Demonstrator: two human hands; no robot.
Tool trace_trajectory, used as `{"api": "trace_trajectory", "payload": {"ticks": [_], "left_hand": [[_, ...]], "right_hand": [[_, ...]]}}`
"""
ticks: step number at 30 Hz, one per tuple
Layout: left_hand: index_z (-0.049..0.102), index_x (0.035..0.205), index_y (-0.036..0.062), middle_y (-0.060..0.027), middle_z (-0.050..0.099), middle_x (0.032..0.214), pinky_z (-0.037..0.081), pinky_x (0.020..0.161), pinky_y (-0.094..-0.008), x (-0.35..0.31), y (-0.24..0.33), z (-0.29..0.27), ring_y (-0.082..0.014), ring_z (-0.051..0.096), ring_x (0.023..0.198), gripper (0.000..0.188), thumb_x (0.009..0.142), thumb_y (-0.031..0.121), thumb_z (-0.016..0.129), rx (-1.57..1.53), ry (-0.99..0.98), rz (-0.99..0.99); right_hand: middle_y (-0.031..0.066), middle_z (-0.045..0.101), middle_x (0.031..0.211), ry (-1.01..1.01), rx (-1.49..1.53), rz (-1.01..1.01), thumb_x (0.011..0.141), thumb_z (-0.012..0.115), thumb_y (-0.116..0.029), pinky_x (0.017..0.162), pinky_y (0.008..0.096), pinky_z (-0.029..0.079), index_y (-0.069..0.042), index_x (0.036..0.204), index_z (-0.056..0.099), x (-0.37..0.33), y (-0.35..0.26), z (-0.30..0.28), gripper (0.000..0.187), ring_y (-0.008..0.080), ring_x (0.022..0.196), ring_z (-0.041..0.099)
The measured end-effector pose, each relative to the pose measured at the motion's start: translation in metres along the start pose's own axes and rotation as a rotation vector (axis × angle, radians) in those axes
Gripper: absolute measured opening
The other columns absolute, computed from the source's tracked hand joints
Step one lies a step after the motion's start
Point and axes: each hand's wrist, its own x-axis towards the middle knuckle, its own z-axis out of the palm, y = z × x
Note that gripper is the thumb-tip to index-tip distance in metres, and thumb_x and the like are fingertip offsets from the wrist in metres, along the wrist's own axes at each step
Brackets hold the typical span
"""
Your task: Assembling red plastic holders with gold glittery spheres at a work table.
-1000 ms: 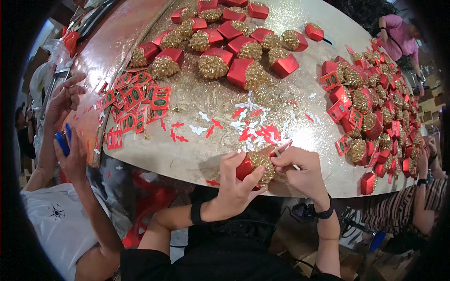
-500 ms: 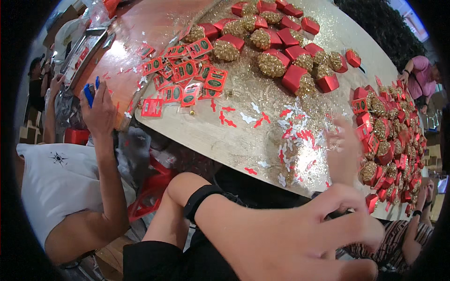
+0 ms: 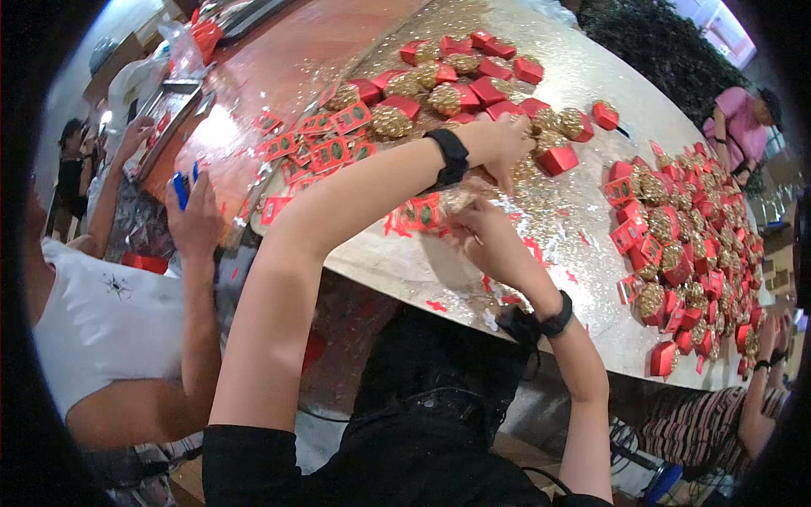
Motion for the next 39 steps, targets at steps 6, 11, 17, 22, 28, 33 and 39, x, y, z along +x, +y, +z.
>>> {"api": "trace_trajectory", "payload": {"ticks": [6, 11, 17, 22, 28, 33, 39], "left_hand": [[0.045, 0.125, 0.0084, -0.0218, 0.038, 0.126, 0.037, 0.087, -0.0510, 0.014, -0.015, 0.027, -0.0377, 0.043, 0.113, 0.085, 0.059, 0.050, 0.078, 0.020, 0.168, -0.004], [0.045, 0.117, 0.0009, -0.0174, 0.045, 0.110, 0.042, 0.082, -0.0446, -0.013, 0.029, 0.010, -0.0334, 0.049, 0.101, 0.072, 0.064, 0.036, 0.078, -0.335, 0.494, -0.039], [0.047, 0.112, 0.0012, -0.0177, 0.044, 0.103, 0.047, 0.076, -0.0368, -0.092, 0.100, -0.011, -0.0334, 0.054, 0.089, 0.064, 0.061, 0.025, 0.078, -0.755, 0.653, -0.087], [0.048, 0.114, 0.0015, -0.0178, 0.045, 0.105, 0.048, 0.072, -0.0382, -0.113, 0.132, 0.008, -0.0316, 0.056, 0.088, 0.065, 0.061, 0.022, 0.078, -0.822, 0.664, -0.184], [0.048, 0.118, 0.0011, -0.0153, 0.048, 0.107, 0.047, 0.079, -0.0390, -0.116, 0.138, 0.025, -0.0320, 0.054, 0.096, 0.069, 0.059, 0.019, 0.078, -0.835, 0.698, -0.144], [0.047, 0.117, 0.0015, -0.0144, 0.048, 0.110, 0.045, 0.080, -0.0405, -0.118, 0.142, 0.031, -0.0325, 0.052, 0.095, 0.071, 0.055, 0.017, 0.079, -0.782, 0.696, -0.163], [0.047, 0.117, 0.0027, -0.0140, 0.048, 0.110, 0.044, 0.078, -0.0413, -0.116, 0.144, 0.038, -0.0326, 0.051, 0.093, 0.073, 0.053, 0.016, 0.080, -0.728, 0.677, -0.136]], "right_hand": [[0.0178, 0.059, 0.111, 0.118, 1.183, 0.034, 0.090, 0.051, -0.001, 0.081, 0.0251, 0.052, 0.003, 0.117, 0.051, -0.100, 0.086, -0.012, 0.028, 0.0154, 0.096, 0.060], [0.0147, 0.057, 0.111, 0.698, 2.037, -0.146, 0.092, 0.049, 0.000, 0.082, 0.0204, 0.053, 0.004, 0.115, 0.051, -0.119, 0.102, -0.005, 0.024, 0.0193, 0.103, 0.057], [0.0099, 0.060, 0.107, 0.926, 1.587, -0.287, 0.090, 0.055, -0.005, 0.091, 0.0294, 0.050, 0.000, 0.112, 0.054, -0.094, 0.066, -0.005, 0.022, 0.0211, 0.104, 0.058], [0.0079, 0.060, 0.102, 0.818, 1.086, -0.336, 0.089, 0.056, -0.003, 0.088, 0.0268, 0.048, 0.002, 0.111, 0.058, -0.091, 0.062, 0.008, 0.022, 0.0162, 0.095, 0.060], [0.0068, 0.061, 0.093, 0.768, 0.780, -0.378, 0.083, 0.063, 0.001, 0.078, 0.0242, 0.046, 0.003, 0.098, 0.065, -0.094, 0.065, 0.007, 0.015, 0.0116, 0.086, 0.056], [0.0066, 0.060, 0.088, 0.761, 0.734, -0.330, 0.081, 0.062, 0.006, 0.075, 0.0231, 0.046, 0.003, 0.092, 0.066, -0.099, 0.067, 0.005, 0.012, 0.0113, 0.082, 0.056], [0.0068, 0.059, 0.082, 0.699, 0.585, -0.275, 0.079, 0.056, 0.013, 0.066, 0.0217, 0.048, 0.004, 0.087, 0.065, -0.107, 0.072, -0.006, 0.015, 0.0117, 0.072, 0.059]]}}
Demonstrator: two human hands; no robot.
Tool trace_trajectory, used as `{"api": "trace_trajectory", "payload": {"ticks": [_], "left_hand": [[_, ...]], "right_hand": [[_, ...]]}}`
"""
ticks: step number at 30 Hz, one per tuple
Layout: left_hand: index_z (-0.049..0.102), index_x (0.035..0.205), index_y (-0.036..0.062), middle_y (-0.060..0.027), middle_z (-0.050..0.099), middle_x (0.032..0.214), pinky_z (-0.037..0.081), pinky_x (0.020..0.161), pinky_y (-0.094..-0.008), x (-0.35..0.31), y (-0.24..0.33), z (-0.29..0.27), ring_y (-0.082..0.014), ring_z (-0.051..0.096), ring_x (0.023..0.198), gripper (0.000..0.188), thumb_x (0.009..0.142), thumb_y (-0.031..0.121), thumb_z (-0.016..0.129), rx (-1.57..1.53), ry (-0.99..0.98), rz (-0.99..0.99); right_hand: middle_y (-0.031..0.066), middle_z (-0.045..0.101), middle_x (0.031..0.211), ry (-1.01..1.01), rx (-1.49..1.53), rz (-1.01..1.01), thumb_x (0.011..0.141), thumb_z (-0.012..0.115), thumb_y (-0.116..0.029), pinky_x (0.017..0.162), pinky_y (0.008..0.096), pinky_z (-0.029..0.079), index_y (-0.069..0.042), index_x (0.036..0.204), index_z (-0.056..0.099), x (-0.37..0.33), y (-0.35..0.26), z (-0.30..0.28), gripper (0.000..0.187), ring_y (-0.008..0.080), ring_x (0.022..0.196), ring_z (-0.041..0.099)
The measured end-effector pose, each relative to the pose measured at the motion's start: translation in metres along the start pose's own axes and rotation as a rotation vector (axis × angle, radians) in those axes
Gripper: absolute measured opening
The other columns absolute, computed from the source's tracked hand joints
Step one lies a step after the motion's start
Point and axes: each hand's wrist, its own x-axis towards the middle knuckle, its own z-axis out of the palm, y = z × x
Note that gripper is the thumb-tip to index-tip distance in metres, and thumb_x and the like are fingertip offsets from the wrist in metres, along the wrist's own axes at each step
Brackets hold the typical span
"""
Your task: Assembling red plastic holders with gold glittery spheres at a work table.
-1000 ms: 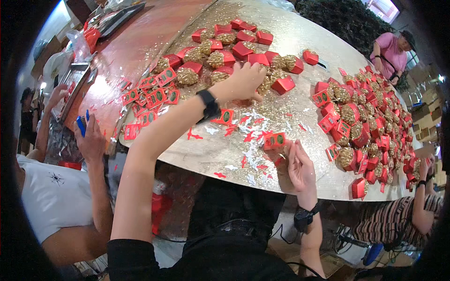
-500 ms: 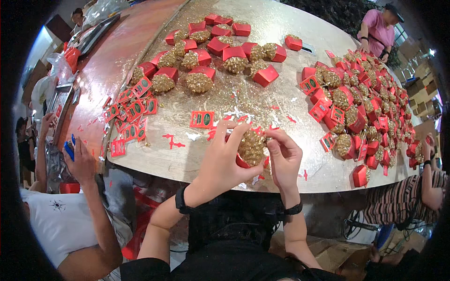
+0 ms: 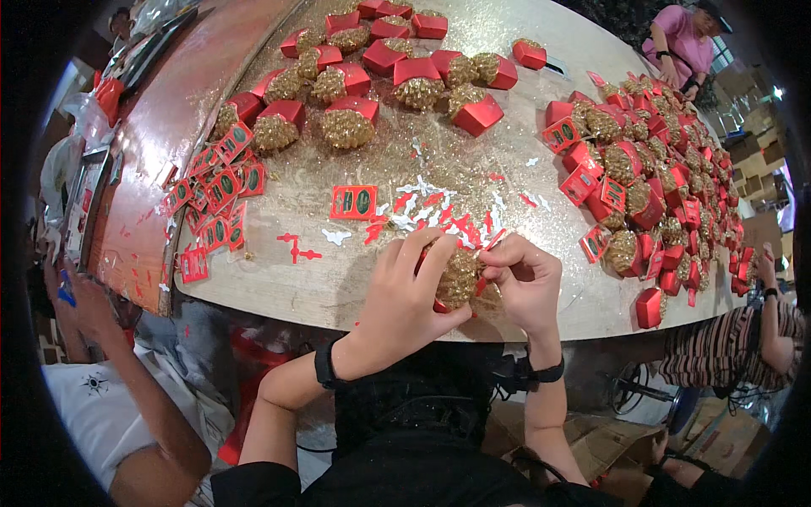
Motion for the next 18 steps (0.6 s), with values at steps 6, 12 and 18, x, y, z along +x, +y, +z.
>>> {"api": "trace_trajectory", "payload": {"ticks": [6, 12, 18], "left_hand": [[0.048, 0.117, 0.0037, -0.0135, 0.049, 0.111, 0.042, 0.081, -0.0413, -0.008, -0.001, 0.005, -0.0321, 0.050, 0.096, 0.074, 0.051, 0.013, 0.079, 0.028, -0.048, -0.029], [0.048, 0.118, 0.0033, -0.0129, 0.049, 0.111, 0.041, 0.083, -0.0425, -0.009, 0.003, 0.014, -0.0324, 0.049, 0.098, 0.074, 0.051, 0.011, 0.079, 0.008, 0.091, -0.049], [0.032, 0.135, 0.0014, -0.0197, 0.038, 0.134, 0.029, 0.101, -0.0454, -0.004, -0.007, -0.004, -0.0355, 0.036, 0.122, 0.093, 0.064, 0.039, 0.078, -0.002, 0.091, 0.001]], "right_hand": [[0.0079, 0.058, 0.078, -0.167, -0.210, 0.027, 0.074, 0.048, 0.016, 0.065, 0.0219, 0.050, 0.003, 0.081, 0.065, 0.010, -0.011, -0.005, 0.023, 0.0126, 0.070, 0.061], [0.0079, 0.058, 0.077, -0.101, -0.041, 0.119, 0.073, 0.047, 0.015, 0.067, 0.0243, 0.051, 0.003, 0.079, 0.063, 0.005, -0.005, 0.000, 0.021, 0.0136, 0.074, 0.063], [0.0136, 0.062, 0.095, 0.433, -0.602, -0.236, 0.078, 0.056, 0.009, 0.081, 0.0317, 0.048, 0.001, 0.101, 0.061, 0.010, -0.047, -0.077, 0.025, 0.0226, 0.091, 0.061]]}}
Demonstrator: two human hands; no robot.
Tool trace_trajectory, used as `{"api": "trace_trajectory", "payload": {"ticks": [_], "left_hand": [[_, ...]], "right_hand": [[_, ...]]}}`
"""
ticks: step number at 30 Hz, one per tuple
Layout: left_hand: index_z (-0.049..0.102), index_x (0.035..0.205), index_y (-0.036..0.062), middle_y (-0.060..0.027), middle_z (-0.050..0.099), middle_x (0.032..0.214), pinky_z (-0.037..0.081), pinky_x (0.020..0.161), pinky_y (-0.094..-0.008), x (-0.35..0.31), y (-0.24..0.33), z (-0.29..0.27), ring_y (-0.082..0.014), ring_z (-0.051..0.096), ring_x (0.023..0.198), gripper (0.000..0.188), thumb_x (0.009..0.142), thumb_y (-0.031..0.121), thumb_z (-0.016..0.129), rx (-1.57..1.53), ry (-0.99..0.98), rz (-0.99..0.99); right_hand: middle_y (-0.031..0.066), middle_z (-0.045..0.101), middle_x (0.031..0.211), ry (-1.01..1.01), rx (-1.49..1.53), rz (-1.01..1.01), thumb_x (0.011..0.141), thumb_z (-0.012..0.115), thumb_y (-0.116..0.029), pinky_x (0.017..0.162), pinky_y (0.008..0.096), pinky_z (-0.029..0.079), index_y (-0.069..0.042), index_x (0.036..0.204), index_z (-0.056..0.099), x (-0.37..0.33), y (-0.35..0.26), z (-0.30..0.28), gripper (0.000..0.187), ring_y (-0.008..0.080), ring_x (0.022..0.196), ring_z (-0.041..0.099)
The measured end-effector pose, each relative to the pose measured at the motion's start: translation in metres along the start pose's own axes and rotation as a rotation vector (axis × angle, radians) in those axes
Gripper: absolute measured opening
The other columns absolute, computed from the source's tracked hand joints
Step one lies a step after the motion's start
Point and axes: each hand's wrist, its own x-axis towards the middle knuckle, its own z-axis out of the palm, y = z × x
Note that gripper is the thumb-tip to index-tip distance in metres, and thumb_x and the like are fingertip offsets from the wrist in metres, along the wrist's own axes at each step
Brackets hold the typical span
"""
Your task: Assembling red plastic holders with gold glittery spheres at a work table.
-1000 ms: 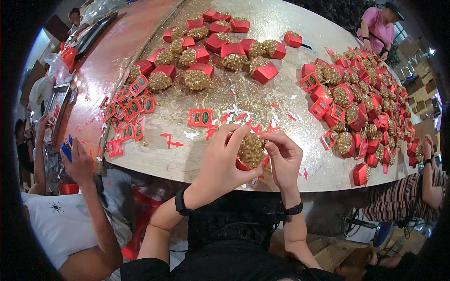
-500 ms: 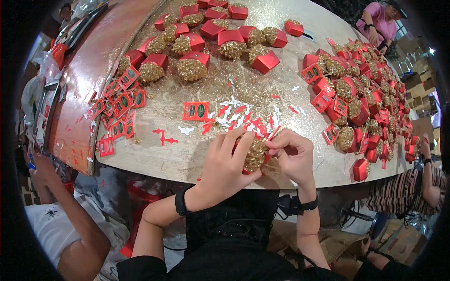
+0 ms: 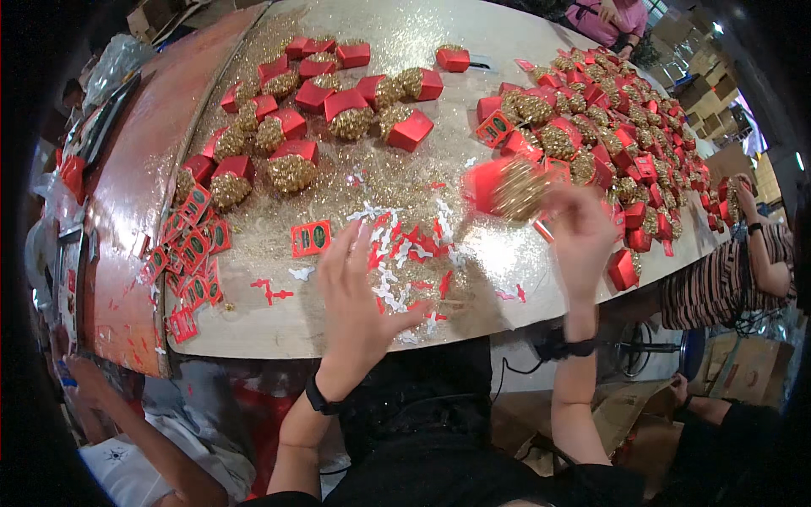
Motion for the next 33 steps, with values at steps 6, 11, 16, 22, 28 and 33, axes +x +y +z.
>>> {"api": "trace_trajectory", "payload": {"ticks": [6, 11, 16, 22, 28, 33], "left_hand": [[0.035, 0.132, -0.0016, -0.0214, 0.042, 0.127, 0.030, 0.101, -0.0471, -0.020, -0.035, -0.003, -0.0376, 0.037, 0.121, 0.074, 0.076, 0.034, 0.070, 0.261, 0.149, -0.164], [0.041, 0.124, -0.0029, -0.0211, 0.046, 0.121, 0.032, 0.099, -0.0442, -0.019, -0.029, -0.004, -0.0373, 0.043, 0.116, 0.042, 0.092, 0.023, 0.050, 0.259, 0.186, -0.049], [0.050, 0.100, -0.0012, -0.0191, 0.056, 0.099, 0.040, 0.090, -0.0453, -0.029, -0.045, 0.009, -0.0373, 0.053, 0.100, 0.012, 0.092, 0.007, 0.045, 0.020, 0.278, 0.045], [0.042, 0.094, 0.0025, -0.0115, 0.048, 0.089, 0.045, 0.083, -0.0434, -0.037, -0.049, 0.004, -0.0337, 0.055, 0.092, 0.030, 0.090, 0.028, 0.058, -0.026, 0.306, 0.084], [0.048, 0.097, 0.0020, -0.0116, 0.050, 0.084, 0.040, 0.070, -0.0369, -0.045, -0.046, 0.004, -0.0257, 0.048, 0.076, 0.031, 0.084, 0.024, 0.065, -0.002, -0.055, -0.026], [0.050, 0.076, 0.0032, -0.0069, 0.048, 0.066, 0.038, 0.057, -0.0362, -0.044, -0.046, 0.000, -0.0241, 0.047, 0.061, 0.010, 0.077, 0.004, 0.060, -0.079, -0.215, -0.035]], "right_hand": [[0.0220, 0.051, 0.118, 0.104, -0.837, -0.052, 0.085, 0.057, -0.010, 0.097, 0.0439, 0.036, -0.001, 0.124, 0.047, -0.050, -0.013, -0.016, 0.041, 0.0374, 0.113, 0.046], [0.0102, 0.053, 0.076, 0.033, -0.494, -0.257, 0.072, 0.059, -0.008, 0.063, 0.0371, 0.040, -0.005, 0.083, 0.061, -0.132, 0.030, 0.042, 0.012, 0.0290, 0.070, 0.051], [0.0047, 0.048, 0.068, 0.237, -0.520, -0.415, 0.069, 0.055, -0.015, 0.059, 0.0358, 0.036, -0.011, 0.072, 0.059, -0.134, 0.040, 0.046, 0.006, 0.0225, 0.060, 0.045], [-0.0021, 0.047, 0.067, 0.145, -0.592, -0.466, 0.071, 0.057, -0.017, 0.063, 0.0310, 0.033, -0.014, 0.074, 0.060, -0.140, 0.047, 0.048, 0.005, 0.0163, 0.061, 0.044], [-0.0016, 0.049, 0.070, 0.148, -0.542, -0.393, 0.065, 0.060, -0.015, 0.053, 0.0288, 0.038, -0.013, 0.079, 0.063, -0.145, 0.044, 0.049, 0.014, 0.0164, 0.060, 0.049], [0.0038, 0.050, 0.074, -0.166, -0.465, 0.087, 0.059, 0.059, -0.007, 0.062, 0.0342, 0.039, -0.011, 0.079, 0.059, -0.128, 0.010, 0.033, 0.020, 0.0238, 0.068, 0.049]]}}
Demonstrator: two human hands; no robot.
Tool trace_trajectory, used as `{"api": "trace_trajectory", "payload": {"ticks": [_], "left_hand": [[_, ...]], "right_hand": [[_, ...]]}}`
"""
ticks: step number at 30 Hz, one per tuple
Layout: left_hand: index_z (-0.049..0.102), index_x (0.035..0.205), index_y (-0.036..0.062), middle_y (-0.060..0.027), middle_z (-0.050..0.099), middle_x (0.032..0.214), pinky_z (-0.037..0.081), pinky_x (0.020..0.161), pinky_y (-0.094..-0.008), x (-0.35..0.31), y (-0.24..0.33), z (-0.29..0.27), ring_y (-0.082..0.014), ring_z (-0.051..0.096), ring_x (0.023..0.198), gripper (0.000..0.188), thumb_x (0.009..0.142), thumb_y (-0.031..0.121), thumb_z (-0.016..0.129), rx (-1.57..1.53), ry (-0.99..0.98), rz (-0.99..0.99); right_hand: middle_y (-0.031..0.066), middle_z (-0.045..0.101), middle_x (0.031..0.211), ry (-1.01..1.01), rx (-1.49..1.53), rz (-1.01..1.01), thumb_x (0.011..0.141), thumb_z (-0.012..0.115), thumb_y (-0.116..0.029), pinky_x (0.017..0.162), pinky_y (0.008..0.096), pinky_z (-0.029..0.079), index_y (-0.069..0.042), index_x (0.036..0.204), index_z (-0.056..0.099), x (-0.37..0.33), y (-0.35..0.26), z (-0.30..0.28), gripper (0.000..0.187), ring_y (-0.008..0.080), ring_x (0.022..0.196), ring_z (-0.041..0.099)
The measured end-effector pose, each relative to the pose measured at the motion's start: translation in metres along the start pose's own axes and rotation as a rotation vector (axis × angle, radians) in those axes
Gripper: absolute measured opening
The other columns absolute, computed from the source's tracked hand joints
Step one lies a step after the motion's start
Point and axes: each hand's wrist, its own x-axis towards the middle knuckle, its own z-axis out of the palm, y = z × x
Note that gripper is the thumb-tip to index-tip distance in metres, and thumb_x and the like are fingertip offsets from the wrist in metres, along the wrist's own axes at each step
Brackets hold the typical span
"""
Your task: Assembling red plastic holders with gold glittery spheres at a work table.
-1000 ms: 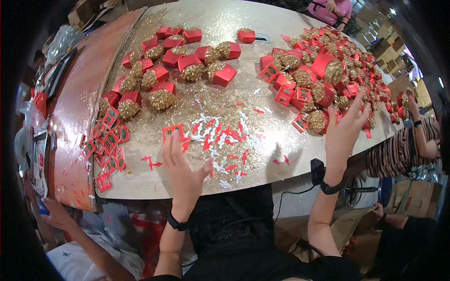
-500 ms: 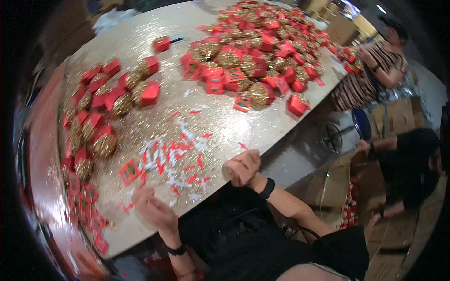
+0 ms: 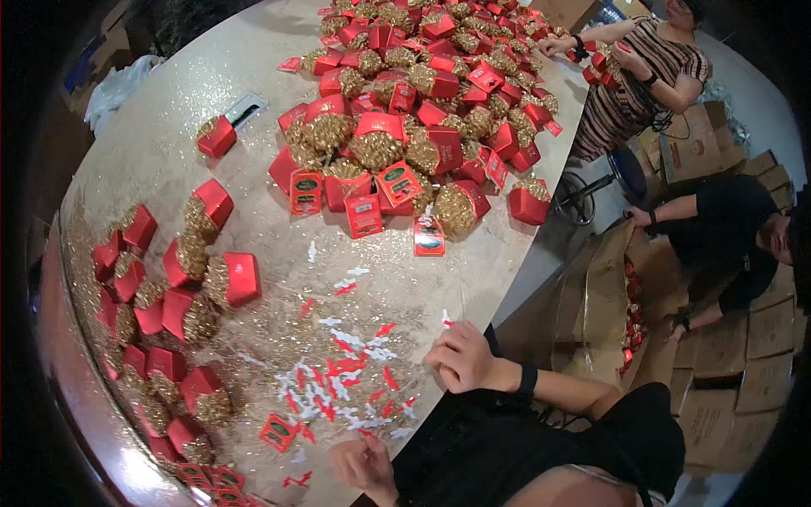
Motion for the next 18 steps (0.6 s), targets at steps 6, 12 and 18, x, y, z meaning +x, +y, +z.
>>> {"api": "trace_trajectory", "payload": {"ticks": [6, 12, 18], "left_hand": [[0.054, 0.070, 0.0050, -0.0066, 0.049, 0.064, 0.038, 0.059, -0.0348, 0.019, -0.003, -0.019, -0.0222, 0.047, 0.059, 0.009, 0.068, -0.002, 0.059, -0.040, 0.101, -0.073], [0.056, 0.083, 0.0078, -0.0091, 0.059, 0.088, 0.037, 0.093, -0.0511, 0.044, 0.015, 0.000, -0.0301, 0.054, 0.091, 0.021, 0.073, 0.023, 0.068, 0.153, -0.279, 0.014], [0.046, 0.131, 0.0168, -0.0086, 0.040, 0.138, 0.024, 0.101, -0.0551, 0.145, -0.009, -0.043, -0.0330, 0.033, 0.127, 0.057, 0.079, 0.034, 0.061, 0.584, -0.191, -0.015]], "right_hand": [[0.0108, 0.047, 0.075, -0.086, -0.027, 0.042, 0.067, 0.057, -0.009, 0.067, 0.0406, 0.038, -0.005, 0.075, 0.051, 0.051, -0.012, 0.014, 0.011, 0.0306, 0.072, 0.049], [0.0156, 0.048, 0.083, -0.126, -0.116, 0.145, 0.070, 0.055, -0.006, 0.070, 0.0445, 0.038, -0.005, 0.082, 0.052, 0.103, 0.012, -0.003, 0.012, 0.0333, 0.081, 0.048], [0.0173, 0.049, 0.089, -0.103, 0.119, 0.246, 0.072, 0.056, -0.001, 0.075, 0.0460, 0.039, -0.004, 0.096, 0.053, 0.105, -0.109, 0.021, 0.024, 0.0355, 0.087, 0.048]]}}
